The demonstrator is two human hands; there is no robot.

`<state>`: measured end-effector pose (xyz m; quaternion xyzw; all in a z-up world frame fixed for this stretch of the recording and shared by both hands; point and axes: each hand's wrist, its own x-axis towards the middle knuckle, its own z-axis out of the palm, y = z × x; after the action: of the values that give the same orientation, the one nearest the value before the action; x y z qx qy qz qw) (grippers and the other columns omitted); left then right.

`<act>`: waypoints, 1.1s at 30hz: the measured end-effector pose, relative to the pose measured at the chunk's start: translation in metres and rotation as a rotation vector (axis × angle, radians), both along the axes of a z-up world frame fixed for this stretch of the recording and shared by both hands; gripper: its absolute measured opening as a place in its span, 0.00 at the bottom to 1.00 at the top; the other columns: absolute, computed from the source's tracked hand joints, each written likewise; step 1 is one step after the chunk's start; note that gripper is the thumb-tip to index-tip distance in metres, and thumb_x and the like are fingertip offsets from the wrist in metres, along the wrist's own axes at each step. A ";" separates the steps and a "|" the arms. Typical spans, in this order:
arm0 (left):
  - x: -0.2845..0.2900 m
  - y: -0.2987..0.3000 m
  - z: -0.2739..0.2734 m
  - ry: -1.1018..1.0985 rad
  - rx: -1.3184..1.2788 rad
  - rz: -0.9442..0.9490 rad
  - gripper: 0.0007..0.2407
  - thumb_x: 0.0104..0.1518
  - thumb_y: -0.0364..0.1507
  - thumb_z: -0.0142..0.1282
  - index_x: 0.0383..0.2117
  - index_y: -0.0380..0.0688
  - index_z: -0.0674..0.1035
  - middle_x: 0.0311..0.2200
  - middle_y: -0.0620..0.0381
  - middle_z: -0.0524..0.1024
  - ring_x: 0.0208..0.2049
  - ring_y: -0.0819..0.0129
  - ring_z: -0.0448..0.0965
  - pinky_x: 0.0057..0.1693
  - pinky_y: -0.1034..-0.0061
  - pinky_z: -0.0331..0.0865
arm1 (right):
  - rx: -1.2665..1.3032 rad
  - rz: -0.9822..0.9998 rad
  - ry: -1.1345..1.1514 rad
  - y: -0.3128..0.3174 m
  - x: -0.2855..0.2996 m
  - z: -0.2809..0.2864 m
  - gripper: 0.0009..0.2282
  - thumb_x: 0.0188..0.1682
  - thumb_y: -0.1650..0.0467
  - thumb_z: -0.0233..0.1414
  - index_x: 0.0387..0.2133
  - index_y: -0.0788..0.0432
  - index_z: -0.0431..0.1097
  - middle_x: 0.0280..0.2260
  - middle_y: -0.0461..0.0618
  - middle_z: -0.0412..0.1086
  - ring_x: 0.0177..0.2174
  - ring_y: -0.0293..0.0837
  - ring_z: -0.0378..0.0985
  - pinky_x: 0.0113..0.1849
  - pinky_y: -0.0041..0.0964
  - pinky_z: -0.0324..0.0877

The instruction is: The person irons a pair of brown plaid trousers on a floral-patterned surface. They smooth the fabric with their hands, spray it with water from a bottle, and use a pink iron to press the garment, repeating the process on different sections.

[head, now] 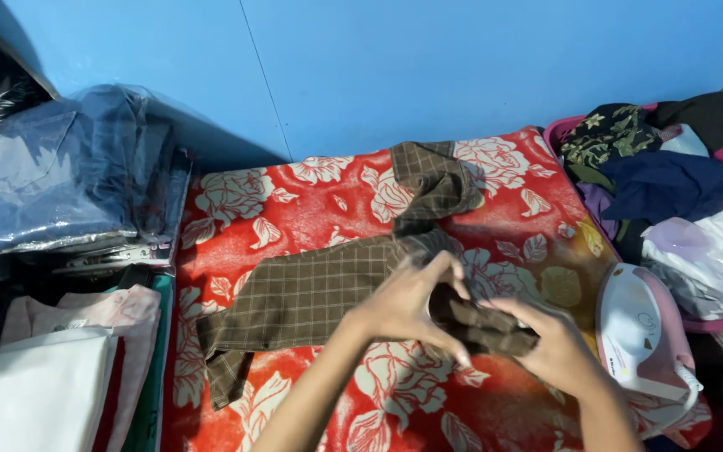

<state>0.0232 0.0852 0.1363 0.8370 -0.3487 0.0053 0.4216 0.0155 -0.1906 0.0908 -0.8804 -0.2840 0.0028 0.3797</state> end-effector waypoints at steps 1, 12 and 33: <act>0.014 0.001 -0.002 0.005 -0.002 -0.004 0.39 0.27 0.63 0.54 0.43 0.49 0.67 0.42 0.64 0.80 0.40 0.69 0.76 0.56 0.69 0.57 | -0.002 -0.004 0.005 -0.009 0.000 0.002 0.27 0.33 0.74 0.68 0.50 0.50 0.74 0.48 0.43 0.80 0.45 0.38 0.84 0.46 0.32 0.72; 0.125 0.008 -0.205 -0.067 0.326 0.324 0.20 0.47 0.27 0.53 0.50 0.49 0.75 0.42 0.42 0.81 0.44 0.39 0.79 0.58 0.56 0.63 | 0.049 -0.454 -0.051 -0.074 0.030 0.075 0.22 0.35 0.73 0.67 0.47 0.62 0.76 0.44 0.50 0.78 0.42 0.40 0.79 0.48 0.32 0.71; 0.100 -0.020 -0.128 -0.123 0.457 0.290 0.18 0.40 0.52 0.61 0.23 0.52 0.80 0.24 0.61 0.76 0.45 0.61 0.66 0.61 0.39 0.52 | -0.015 -0.385 -0.648 -0.114 0.175 0.162 0.16 0.52 0.82 0.71 0.48 0.74 0.73 0.45 0.64 0.75 0.40 0.50 0.75 0.39 0.40 0.68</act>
<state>0.1230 0.0650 0.0084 0.9497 -0.2423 0.0377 0.1949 0.1900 -0.3050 0.2526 -0.8757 -0.2189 -0.3450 0.2573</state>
